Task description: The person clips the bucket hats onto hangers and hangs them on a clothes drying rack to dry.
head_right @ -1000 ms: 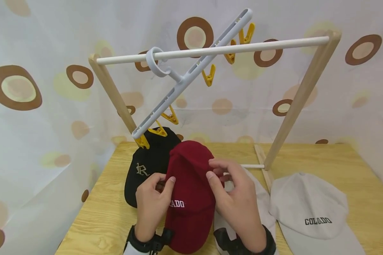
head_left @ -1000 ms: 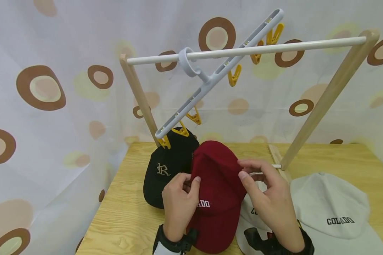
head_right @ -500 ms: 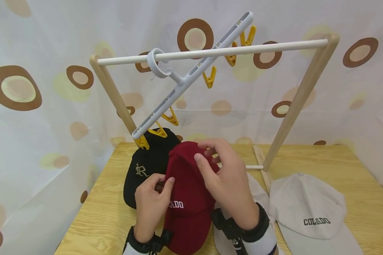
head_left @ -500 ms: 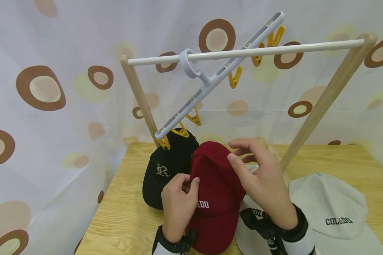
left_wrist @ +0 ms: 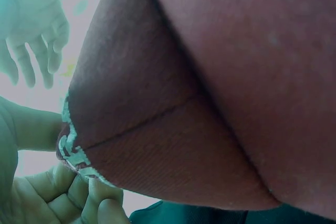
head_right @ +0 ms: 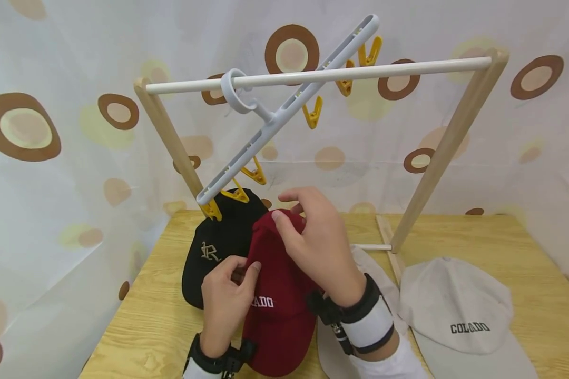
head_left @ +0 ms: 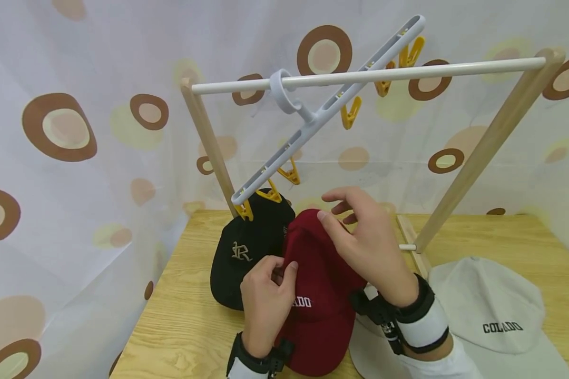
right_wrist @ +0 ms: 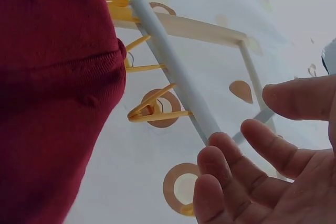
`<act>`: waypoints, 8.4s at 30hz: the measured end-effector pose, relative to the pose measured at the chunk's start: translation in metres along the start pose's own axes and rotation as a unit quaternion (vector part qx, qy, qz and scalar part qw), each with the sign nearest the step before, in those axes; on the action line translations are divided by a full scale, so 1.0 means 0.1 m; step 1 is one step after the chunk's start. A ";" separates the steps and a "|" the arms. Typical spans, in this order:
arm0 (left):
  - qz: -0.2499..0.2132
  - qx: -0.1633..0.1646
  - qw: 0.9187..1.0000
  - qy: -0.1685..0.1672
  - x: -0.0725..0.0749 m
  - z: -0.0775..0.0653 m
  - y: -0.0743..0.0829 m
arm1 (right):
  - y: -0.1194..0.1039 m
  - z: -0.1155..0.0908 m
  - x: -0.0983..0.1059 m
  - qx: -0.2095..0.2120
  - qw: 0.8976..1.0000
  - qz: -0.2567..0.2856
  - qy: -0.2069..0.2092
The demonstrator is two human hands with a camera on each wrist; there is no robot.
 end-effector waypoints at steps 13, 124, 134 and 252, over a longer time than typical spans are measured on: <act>0.008 -0.002 1.000 -0.002 -0.02 0.01 -0.01 | -0.04 0.31 -0.28 0.019 0.995 -0.086 -0.055; -0.023 0.013 0.999 0.018 -0.12 0.08 -0.07 | -0.17 0.82 -0.64 0.037 0.986 -0.165 -0.007; -0.023 -0.015 0.999 0.040 -0.19 0.29 0.10 | -0.22 0.83 -0.55 0.062 0.981 -0.186 0.009; 0.119 0.056 0.989 0.071 0.21 0.77 0.18 | -0.03 0.38 -0.38 -0.021 0.997 0.006 -0.067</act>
Point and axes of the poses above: each hand's wrist, its own z-axis towards the middle knuckle, its own x-axis out of the back of the hand, y = z × x, the point moved 9 cm from there along z, towards the middle knuckle, and after that the axes turned 9 degrees about -z, right-handed, at the moved point
